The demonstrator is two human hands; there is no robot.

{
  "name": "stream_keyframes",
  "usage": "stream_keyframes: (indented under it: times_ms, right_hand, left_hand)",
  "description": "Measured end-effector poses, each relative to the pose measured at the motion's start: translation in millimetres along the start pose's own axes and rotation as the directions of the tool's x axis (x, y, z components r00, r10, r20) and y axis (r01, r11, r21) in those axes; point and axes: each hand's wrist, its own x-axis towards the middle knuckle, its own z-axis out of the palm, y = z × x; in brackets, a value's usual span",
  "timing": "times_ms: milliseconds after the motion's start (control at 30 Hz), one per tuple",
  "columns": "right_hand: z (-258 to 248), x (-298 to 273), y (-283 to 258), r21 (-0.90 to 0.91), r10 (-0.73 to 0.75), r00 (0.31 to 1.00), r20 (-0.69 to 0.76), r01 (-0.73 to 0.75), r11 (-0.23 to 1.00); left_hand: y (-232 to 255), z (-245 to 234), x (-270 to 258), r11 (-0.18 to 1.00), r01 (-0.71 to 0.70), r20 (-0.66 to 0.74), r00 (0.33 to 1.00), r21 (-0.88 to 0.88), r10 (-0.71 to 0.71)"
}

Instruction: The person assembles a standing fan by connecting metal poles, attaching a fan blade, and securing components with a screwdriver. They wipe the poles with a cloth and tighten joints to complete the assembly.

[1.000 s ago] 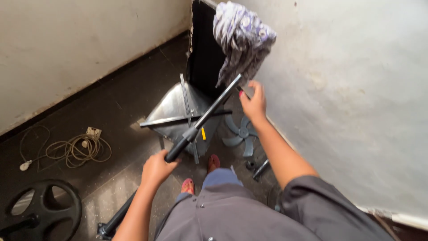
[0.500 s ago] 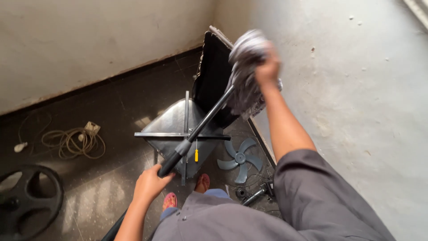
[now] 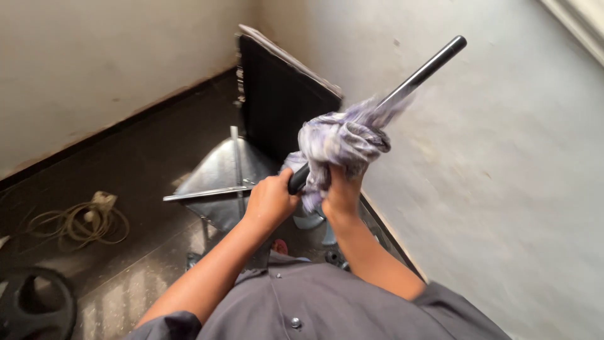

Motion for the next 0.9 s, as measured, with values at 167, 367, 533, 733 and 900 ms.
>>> stream_keyframes:
  times_ms: [167,367,533,733,900]
  right_hand:
    - [-28,55,-4,0.165,0.102,0.974,-0.202,-0.069,0.984]
    - [-68,62,-27,0.218,0.140,0.978,-0.154,-0.105,0.970]
    - [-55,22,-27,0.179,0.128,0.988,-0.090,-0.111,0.978]
    - [1,-75,26,0.026,0.157,0.986,-0.054,-0.156,0.987]
    - [20,-77,58,0.007,0.155,0.970,-0.185,-0.156,0.988]
  left_hand:
    - [-4,7,-8,0.966,-0.194,-0.041,0.978,0.171,0.204]
    - [-32,-18,-40,0.979,-0.198,0.146,0.971,0.040,0.191]
    - [-76,-43,-46,0.865,0.344,0.712,0.701,-0.365,0.022]
    - [-118,-43,-39,0.515,0.655,0.833,0.451,-0.553,0.321]
    - [-114,-37,-40,0.501,0.709,0.868,0.408,-0.497,0.284]
